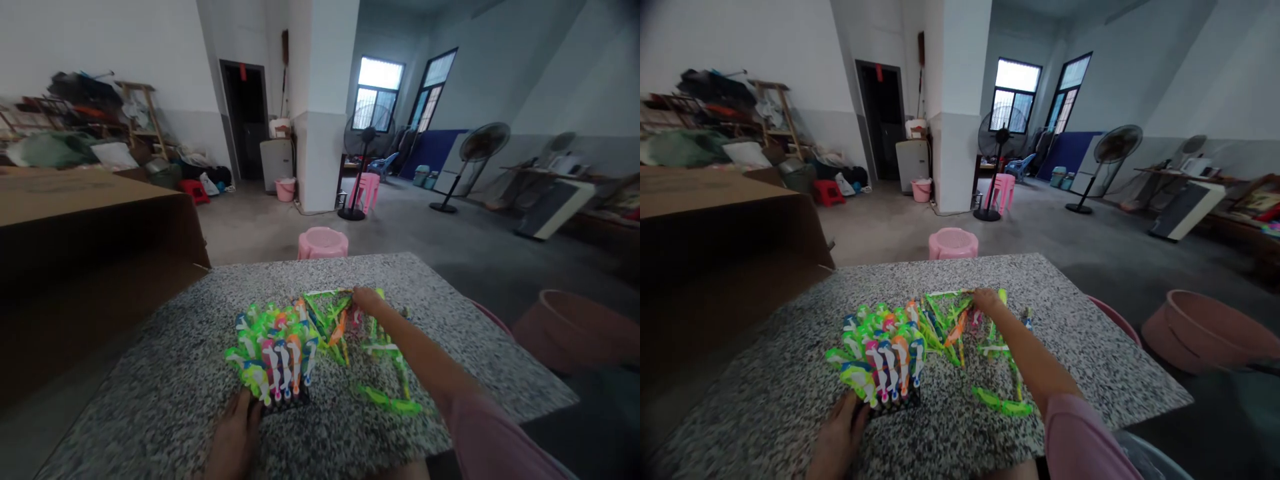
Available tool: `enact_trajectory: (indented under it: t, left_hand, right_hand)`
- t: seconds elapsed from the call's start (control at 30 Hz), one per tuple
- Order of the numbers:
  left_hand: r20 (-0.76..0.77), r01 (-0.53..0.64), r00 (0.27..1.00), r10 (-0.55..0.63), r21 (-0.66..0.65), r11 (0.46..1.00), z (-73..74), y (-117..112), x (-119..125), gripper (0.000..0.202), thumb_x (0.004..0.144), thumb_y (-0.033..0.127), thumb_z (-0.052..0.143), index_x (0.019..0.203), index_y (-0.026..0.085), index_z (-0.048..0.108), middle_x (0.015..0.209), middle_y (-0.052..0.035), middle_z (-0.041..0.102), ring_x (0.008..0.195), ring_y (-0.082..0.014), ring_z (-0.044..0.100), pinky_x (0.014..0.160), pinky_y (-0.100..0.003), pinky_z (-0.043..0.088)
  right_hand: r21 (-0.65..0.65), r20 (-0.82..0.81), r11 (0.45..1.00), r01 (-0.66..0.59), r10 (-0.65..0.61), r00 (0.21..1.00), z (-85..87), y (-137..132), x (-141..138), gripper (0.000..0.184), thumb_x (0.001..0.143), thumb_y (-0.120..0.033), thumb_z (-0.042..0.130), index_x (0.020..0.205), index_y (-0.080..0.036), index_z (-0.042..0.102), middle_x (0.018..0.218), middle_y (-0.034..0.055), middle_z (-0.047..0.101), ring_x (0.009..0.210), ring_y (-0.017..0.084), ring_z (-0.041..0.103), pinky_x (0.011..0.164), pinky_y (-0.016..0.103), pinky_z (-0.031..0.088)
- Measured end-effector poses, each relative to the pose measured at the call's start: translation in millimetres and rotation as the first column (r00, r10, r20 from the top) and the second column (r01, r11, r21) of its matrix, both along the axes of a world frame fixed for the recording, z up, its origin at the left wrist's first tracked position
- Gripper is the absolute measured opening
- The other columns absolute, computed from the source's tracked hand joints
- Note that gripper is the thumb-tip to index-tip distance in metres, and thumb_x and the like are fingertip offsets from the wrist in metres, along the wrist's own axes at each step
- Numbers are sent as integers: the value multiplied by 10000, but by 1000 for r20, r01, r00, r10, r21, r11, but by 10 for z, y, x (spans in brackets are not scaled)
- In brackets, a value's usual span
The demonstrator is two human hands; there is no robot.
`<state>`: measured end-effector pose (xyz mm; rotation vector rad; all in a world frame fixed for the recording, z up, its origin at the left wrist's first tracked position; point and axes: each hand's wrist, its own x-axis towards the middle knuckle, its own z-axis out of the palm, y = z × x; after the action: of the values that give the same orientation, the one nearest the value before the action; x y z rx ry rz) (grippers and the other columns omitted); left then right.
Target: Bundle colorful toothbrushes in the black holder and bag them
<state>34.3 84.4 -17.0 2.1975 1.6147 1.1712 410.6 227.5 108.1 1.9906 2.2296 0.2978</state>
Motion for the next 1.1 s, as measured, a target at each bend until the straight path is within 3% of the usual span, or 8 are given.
enact_trajectory:
  t: [0.2,0.3,0.4,0.47,0.57,0.7,0.97,1.1]
  left_hand:
    - [-38,-10,999,8,-36,999,96,-48,36,144,880,282,419,858,222,548,822,-69,649,793,-243,640,699,-373,525]
    - [-68,-3,998,0,-42,999,146,-75,53,129,891,265,413,898,213,531,841,-74,638,814,-243,628,729,-381,515]
    - [-85,11,996,-13,-21,1000,164,-82,66,93,895,247,425,901,216,512,836,-65,623,820,-238,621,738,-373,508]
    - [-86,24,996,-23,2,1000,153,-78,72,66,891,233,436,891,215,499,838,-66,621,824,-239,619,745,-375,508]
    - [-80,40,996,-39,22,999,131,-75,79,47,880,204,440,877,210,486,832,-76,620,818,-249,613,736,-383,508]
    - [-56,64,996,-63,24,998,134,-89,83,30,874,188,455,874,208,477,840,-83,623,819,-251,611,739,-382,508]
    - [-14,74,997,-74,45,996,104,-73,73,53,902,231,446,861,214,474,820,-65,617,797,-239,611,729,-368,504]
    - [-3,76,997,-76,51,996,74,-63,70,81,912,253,424,870,212,480,827,-69,615,806,-244,612,735,-372,504]
  right_hand:
    - [95,-120,995,-24,35,992,236,-93,337,212,849,-44,489,915,-128,672,1016,150,690,983,218,653,820,271,480]
    - [252,-348,960,122,-27,937,218,-414,270,270,952,-188,360,1079,-112,585,987,156,692,915,229,667,788,324,493]
    - [188,-852,960,208,54,521,-75,-993,-136,270,941,-389,393,999,-169,539,776,60,695,685,195,672,653,311,514]
    - [56,-977,997,49,45,210,-350,-1410,-506,280,810,-458,590,897,-199,530,716,19,675,620,181,650,585,289,508]
    - [8,-996,1000,-2,8,89,-651,-1841,-990,266,731,-436,658,807,-219,524,609,-29,607,551,158,593,539,275,481]
    - [38,-981,996,83,22,190,-650,-1911,-1346,201,704,-335,646,809,-221,519,627,-39,605,582,156,593,573,277,481]
    - [44,-753,968,248,-131,645,-403,-1742,-1658,237,681,-133,638,892,-188,545,749,27,703,712,196,670,671,278,473]
    - [37,-689,941,336,-219,691,-449,-1726,-1762,321,682,-139,639,981,-182,530,729,45,703,689,216,669,610,277,444]
